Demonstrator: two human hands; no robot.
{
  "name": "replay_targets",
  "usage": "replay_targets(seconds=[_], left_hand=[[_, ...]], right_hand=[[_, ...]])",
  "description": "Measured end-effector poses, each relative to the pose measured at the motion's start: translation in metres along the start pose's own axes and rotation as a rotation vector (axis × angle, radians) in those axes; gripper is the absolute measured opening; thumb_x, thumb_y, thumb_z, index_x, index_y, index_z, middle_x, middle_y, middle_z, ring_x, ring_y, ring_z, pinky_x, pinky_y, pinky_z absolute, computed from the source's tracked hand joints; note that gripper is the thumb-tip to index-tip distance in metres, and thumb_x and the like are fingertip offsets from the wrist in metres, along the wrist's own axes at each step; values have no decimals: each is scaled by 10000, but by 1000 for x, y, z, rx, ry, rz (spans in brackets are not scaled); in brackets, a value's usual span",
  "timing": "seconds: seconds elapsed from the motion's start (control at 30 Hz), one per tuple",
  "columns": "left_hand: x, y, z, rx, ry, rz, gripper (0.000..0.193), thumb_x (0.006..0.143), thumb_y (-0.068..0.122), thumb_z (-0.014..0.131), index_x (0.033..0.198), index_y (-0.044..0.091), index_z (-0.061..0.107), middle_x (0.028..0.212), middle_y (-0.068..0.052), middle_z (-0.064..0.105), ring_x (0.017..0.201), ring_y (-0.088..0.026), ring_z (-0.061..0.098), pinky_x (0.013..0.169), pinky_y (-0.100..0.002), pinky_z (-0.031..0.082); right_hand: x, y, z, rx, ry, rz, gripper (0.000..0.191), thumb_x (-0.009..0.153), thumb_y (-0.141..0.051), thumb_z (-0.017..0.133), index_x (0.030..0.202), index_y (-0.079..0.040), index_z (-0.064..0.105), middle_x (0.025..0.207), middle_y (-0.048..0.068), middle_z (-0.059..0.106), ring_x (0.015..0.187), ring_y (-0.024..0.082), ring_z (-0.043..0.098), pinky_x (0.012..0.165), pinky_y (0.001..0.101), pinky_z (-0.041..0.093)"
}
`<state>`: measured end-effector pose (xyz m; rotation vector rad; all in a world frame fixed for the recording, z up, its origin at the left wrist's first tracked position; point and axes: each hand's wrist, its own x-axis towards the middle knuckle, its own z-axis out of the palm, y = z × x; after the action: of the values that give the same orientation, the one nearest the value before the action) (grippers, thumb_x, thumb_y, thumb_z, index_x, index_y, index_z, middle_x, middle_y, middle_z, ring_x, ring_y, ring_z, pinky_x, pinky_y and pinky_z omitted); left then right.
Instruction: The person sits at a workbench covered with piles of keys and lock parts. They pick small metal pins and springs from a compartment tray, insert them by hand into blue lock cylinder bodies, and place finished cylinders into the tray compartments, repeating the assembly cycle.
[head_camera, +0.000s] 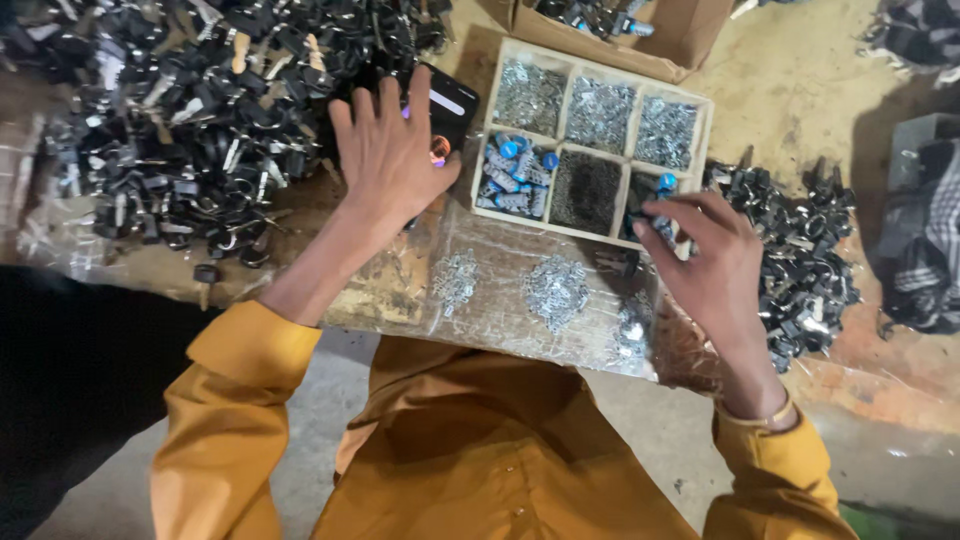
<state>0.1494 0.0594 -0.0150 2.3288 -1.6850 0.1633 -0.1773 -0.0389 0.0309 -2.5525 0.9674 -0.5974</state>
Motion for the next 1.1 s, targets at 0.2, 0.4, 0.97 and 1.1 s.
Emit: replay_targets(seconds=[0.2,0.4,0.97,1.1], left_hand=[[8,8,4,-18,44,-3,969,666,457,891,1420,27,461,1150,-198,548,1027,-388,488,839,-552,343],[12,12,9,-30,45,-20,788,745,401,888,1323,48,486,1178,-194,539,1071,-387,486,878,-537,346],[-4,43,-22,-429,-54,266,597,901,324,813,1393,134,534,1363,-138,532,1089,-252,539,911,-477,419],[-8,65,-24,-718,-61,402,495,915,254,810,1342,131,591,1281,-128,636,1111,-307,647,961,-498,493]], right_hand=[[17,23,-1,22,17,34,201,936,-81,814,1132,-94,771,1096,82,728,775,196,675,690,308,540],[27,42,8,-99,-115,-38,188,893,-166,824,1068,-102,797,952,88,697,803,267,687,715,381,528],[30,26,16,19,-45,-1,223,867,-77,807,1058,-48,695,1218,77,736,922,200,730,822,366,511],[26,14,17,358,-50,88,252,915,30,808,1143,-8,706,1127,61,747,912,141,737,807,270,597]])
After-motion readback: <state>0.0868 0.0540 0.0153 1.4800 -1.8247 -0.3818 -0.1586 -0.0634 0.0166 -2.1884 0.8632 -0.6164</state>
